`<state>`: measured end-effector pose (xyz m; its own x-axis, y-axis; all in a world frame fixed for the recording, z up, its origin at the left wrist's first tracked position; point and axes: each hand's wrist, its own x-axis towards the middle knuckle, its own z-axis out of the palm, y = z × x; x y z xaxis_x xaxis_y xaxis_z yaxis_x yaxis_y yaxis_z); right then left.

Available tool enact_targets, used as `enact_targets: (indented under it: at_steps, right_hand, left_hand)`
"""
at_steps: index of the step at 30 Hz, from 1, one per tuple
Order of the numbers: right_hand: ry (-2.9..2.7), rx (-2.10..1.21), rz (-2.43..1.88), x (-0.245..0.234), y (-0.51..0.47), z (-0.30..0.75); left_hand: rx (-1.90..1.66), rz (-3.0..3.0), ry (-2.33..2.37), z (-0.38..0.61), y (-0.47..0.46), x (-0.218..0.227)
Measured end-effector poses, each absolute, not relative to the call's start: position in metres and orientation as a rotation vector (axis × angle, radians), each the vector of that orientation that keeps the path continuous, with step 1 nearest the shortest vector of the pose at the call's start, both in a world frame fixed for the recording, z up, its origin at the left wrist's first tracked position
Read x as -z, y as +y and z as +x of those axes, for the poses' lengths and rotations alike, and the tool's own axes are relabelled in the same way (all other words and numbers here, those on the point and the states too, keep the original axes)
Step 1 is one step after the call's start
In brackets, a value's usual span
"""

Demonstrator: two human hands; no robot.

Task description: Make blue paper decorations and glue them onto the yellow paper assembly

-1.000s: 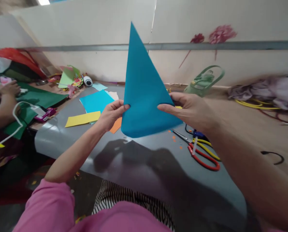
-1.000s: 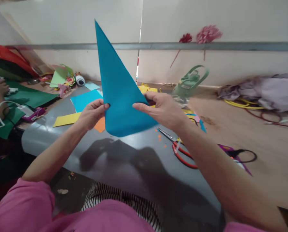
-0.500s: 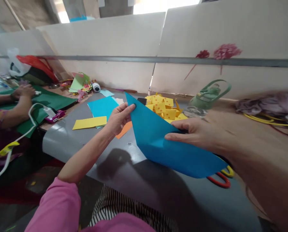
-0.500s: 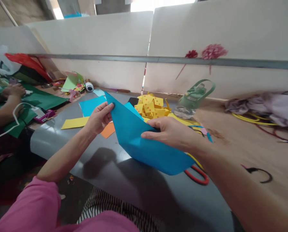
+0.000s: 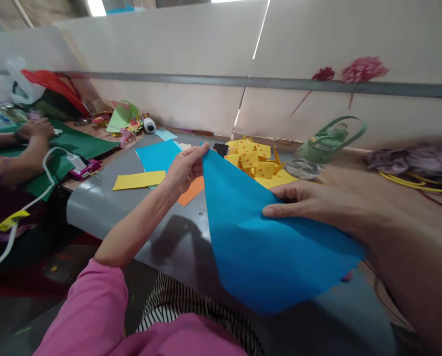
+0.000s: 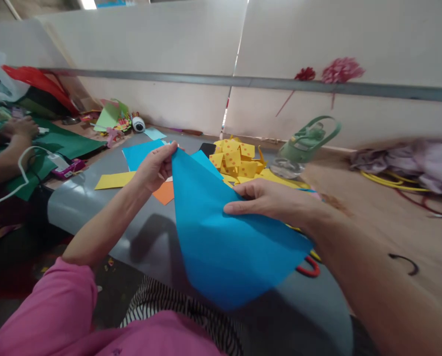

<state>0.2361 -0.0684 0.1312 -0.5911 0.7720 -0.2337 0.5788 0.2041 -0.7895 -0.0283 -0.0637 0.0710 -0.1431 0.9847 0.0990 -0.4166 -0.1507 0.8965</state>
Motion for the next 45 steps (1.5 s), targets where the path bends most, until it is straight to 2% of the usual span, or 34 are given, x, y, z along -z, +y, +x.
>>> enact_targets:
  at_steps: [3,6,10,14,18,22,29,34,39,45]
  right_hand:
    - [-2.183,-1.642,-1.409,-0.118,-0.061,0.24]
    - [-1.945,-1.737,-1.398,-0.1,-0.05,0.243]
    - [-1.659,-1.708,-1.346,-0.076,-0.037,0.244]
    - [-1.612,-1.642,-1.333,-0.066,-0.029,0.248]
    - [-1.728,-1.595,-1.282,-0.069,-0.022,0.251]
    - [-1.559,-1.539,-1.265,-0.071,-0.012,0.245]
    - [-1.317,-1.409,-1.145,-0.082,-0.011,0.24]
    - [-1.101,-1.144,-1.092,-0.106,-0.001,0.255]
    - [-0.973,-0.872,-0.897,-0.136,0.009,0.264]
    - [-1.051,-0.855,-0.828,-0.141,-0.009,0.25]
  left_hand:
    - [-1.597,0.762,0.947,-0.035,-0.051,-0.064]
    - [-1.28,0.789,0.931,-0.036,-0.051,-0.047]
    - [-0.773,0.941,0.89,-0.027,-0.063,-0.019]
    - [-0.719,1.012,0.998,-0.028,-0.069,-0.011]
    - [-0.691,1.18,1.055,-0.032,-0.07,-0.021]
    - [-0.562,1.361,1.079,-0.028,-0.073,-0.03]
    - [-0.643,1.457,1.117,-0.026,-0.077,-0.041]
    - [-0.492,1.362,1.152,-0.061,-0.073,-0.032]
    - [-0.799,1.301,1.244,-0.082,-0.069,-0.031]
    - [-1.003,1.255,1.135,-0.058,-0.065,-0.032]
